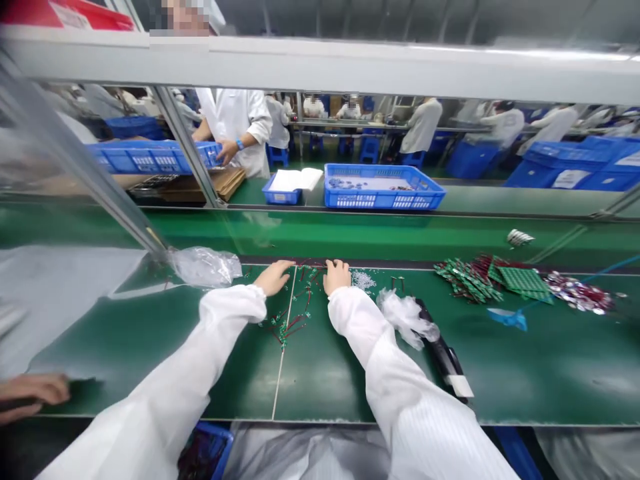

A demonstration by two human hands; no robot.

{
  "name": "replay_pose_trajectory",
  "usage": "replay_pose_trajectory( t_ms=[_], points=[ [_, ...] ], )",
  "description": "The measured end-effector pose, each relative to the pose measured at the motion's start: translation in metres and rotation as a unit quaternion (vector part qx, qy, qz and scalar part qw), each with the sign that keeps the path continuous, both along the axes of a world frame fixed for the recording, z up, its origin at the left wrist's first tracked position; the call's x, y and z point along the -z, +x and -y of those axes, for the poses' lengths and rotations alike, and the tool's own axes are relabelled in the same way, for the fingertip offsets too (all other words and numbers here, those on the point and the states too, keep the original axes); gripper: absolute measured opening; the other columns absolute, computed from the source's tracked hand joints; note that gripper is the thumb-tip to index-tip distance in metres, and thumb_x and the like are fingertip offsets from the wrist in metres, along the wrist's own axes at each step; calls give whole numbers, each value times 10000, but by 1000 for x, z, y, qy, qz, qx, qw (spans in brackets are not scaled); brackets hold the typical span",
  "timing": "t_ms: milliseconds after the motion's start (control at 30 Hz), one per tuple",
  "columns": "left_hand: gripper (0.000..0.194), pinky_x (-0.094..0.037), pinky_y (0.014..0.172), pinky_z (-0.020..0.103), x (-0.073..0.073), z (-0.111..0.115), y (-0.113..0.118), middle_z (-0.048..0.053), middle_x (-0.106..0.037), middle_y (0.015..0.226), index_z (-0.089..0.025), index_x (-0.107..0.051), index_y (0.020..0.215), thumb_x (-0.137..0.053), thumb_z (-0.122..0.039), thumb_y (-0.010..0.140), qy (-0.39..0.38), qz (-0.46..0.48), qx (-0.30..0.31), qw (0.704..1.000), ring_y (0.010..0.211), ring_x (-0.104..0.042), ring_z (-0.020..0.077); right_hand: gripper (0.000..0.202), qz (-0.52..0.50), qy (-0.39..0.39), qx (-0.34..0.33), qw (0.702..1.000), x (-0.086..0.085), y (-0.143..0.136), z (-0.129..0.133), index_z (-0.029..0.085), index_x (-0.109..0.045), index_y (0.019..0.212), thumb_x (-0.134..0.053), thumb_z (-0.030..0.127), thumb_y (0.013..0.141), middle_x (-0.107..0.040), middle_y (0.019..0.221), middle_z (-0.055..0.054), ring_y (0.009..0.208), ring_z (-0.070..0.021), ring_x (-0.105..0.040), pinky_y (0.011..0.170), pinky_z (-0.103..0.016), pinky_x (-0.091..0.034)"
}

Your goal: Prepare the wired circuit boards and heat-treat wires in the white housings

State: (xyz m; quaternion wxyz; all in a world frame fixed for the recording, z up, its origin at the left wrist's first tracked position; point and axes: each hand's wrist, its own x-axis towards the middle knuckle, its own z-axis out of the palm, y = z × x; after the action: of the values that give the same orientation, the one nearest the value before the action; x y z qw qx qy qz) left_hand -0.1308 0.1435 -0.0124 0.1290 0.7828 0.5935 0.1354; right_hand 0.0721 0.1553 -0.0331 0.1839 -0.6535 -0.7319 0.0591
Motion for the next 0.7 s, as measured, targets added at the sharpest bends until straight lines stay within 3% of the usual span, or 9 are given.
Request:
replay_pose_trajectory(
  t_ms=[200, 400, 533, 700],
  points=[
    [429, -370, 1005, 380, 26, -35, 40, 120, -519, 1241, -163, -527, 1240, -578, -208, 816, 28, 11, -21, 999, 1179, -445, 255, 185, 24, -17, -28, 999, 9, -8, -29, 183, -628, 1024, -507, 180, 884, -575, 1055, -109, 1010, -226, -494, 868, -346, -400],
    [208, -428, 921, 418, 27, -44, 41, 89, -579, 1119, -133, -599, 1038, -552, -233, 861, 10, 15, -42, 999, 1049, -534, 208, 161, 24, -6, -107, 994, 9, -27, -29, 150, -604, 995, -473, 140, 900, -600, 1010, -57, 962, -186, -532, 853, -340, -410],
    [148, -469, 835, 354, 19, -26, 26, 68, -635, 986, -136, -638, 936, -593, -205, 814, -31, 18, -30, 999, 902, -594, 178, 180, 13, 3, -177, 984, 4, -38, -11, 166, -606, 1001, -472, 113, 893, -620, 996, -67, 948, -177, -538, 841, -292, -404],
    [171, -456, 798, 284, 9, 38, 3, 40, -653, 885, -182, -676, 826, -557, -103, 731, -69, 21, 32, 997, 859, -606, 184, 167, 6, -7, -291, 957, 2, -45, 51, 177, -640, 947, -493, 124, 887, -642, 935, -56, 905, -178, -551, 832, -290, -426]
  ],
)
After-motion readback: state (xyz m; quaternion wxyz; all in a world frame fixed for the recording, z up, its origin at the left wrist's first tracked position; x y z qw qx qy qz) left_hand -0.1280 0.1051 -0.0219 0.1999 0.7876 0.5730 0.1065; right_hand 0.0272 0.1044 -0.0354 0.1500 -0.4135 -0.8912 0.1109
